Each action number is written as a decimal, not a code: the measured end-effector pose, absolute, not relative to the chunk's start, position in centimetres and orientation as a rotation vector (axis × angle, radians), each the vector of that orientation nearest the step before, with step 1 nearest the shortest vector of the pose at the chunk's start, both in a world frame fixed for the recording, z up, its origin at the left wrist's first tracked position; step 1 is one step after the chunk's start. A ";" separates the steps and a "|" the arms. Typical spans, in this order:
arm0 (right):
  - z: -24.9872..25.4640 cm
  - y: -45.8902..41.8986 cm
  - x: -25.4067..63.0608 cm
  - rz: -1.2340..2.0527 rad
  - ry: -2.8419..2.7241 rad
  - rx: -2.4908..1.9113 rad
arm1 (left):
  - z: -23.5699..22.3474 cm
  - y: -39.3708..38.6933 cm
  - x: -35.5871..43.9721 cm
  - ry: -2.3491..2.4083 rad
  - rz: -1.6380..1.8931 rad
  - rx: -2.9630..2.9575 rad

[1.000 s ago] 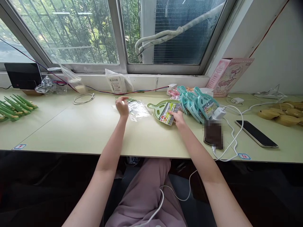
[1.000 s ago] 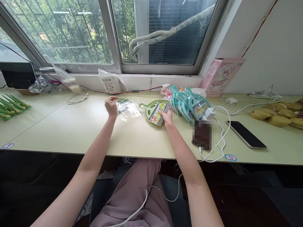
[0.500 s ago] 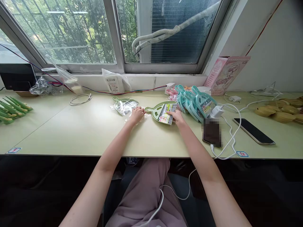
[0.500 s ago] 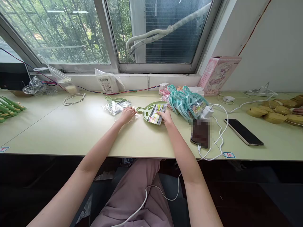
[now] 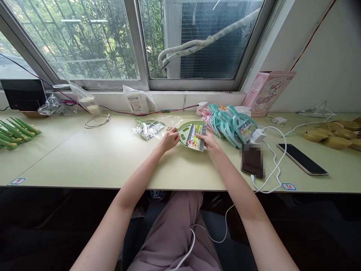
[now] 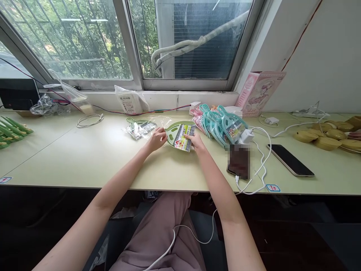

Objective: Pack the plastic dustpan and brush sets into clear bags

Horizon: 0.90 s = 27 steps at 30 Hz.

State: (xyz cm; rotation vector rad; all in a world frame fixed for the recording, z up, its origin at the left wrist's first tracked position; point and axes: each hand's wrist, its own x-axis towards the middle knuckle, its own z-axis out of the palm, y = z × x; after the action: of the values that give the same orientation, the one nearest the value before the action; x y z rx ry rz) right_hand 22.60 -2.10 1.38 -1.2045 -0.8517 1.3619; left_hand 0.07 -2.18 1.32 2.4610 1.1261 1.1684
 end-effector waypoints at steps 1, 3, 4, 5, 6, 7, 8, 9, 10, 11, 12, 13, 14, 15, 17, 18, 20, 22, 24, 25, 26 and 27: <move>1.3 -2.0 22.6 1.360 -0.848 -1.193 | 1.5 -2.4 0.3 1.100 1.181 2.461; 1.1 -1.9 22.5 1.349 -0.832 -1.165 | 1.8 -2.8 0.6 1.093 1.223 2.455; 1.1 -1.8 22.5 1.339 -0.820 -1.143 | 1.9 -2.8 0.6 1.109 1.251 2.454; 1.1 -1.8 22.5 1.329 -0.804 -1.116 | 2.0 -2.7 0.5 1.134 1.280 2.459; 1.1 -1.8 22.5 1.317 -0.785 -1.087 | 2.1 -2.6 0.3 1.168 1.305 2.475; 1.2 -1.9 22.6 1.305 -0.767 -1.061 | 2.1 -2.4 0.0 1.213 1.323 2.503; 1.2 -1.9 22.7 1.291 -0.746 -1.041 | 2.1 -2.2 -0.3 1.269 1.333 2.541; 1.3 -2.0 22.8 1.278 -0.726 -1.026 | 2.1 -1.9 -0.7 1.333 1.333 2.587; 1.4 -2.1 23.0 1.267 -0.709 -1.013 | 2.0 -1.6 -1.0 1.396 1.324 2.633; 1.4 -2.1 23.2 1.259 -0.695 -1.002 | 1.9 -1.3 -1.4 1.449 1.311 2.675; 1.5 -2.2 23.4 1.254 -0.684 -0.991 | 1.8 -1.1 -1.7 1.486 1.297 2.712; 1.5 -2.2 23.5 1.253 -0.675 -0.983 | 1.6 -0.9 -1.9 1.507 1.283 2.740; 1.5 -2.1 23.6 1.255 -0.670 -0.979 | 1.4 -0.7 -2.1 1.515 1.270 2.760; 1.4 -2.1 23.7 1.258 -0.668 -0.983 | 1.2 -0.6 -2.3 1.516 1.256 2.771; 1.3 -2.1 23.6 1.261 -0.669 -1.007 | 0.9 -0.4 -2.5 1.516 1.230 2.777; 1.3 -2.0 23.5 1.263 -0.675 -1.023 | 0.7 -0.4 -2.5 1.518 1.213 2.779; 1.1 -2.0 23.2 1.274 -0.705 -1.044 | 0.5 -0.4 -2.6 1.522 1.180 2.786; 1.0 -2.0 22.9 1.290 -0.755 -1.049 | 0.4 -0.5 -2.6 1.513 1.161 2.804; 0.8 -1.9 22.6 1.298 -0.819 -1.058 | 0.3 -0.5 -2.4 1.499 1.164 2.839; 0.7 -1.9 22.4 1.295 -0.858 -1.062 | 0.2 -0.5 -2.3 1.495 1.173 2.860; 0.7 -1.8 22.3 1.284 -0.901 -1.063 | 0.1 -0.5 -2.1 1.499 1.189 2.876; 0.7 -1.8 22.2 1.263 -0.950 -1.052 | 0.0 -0.5 -2.0 1.510 1.214 2.882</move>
State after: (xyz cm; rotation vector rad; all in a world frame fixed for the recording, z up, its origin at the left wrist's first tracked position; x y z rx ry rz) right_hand 22.22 -1.84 0.67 -1.0523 -0.9504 1.2627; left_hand -2.02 -0.49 0.05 2.8823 1.5098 1.2141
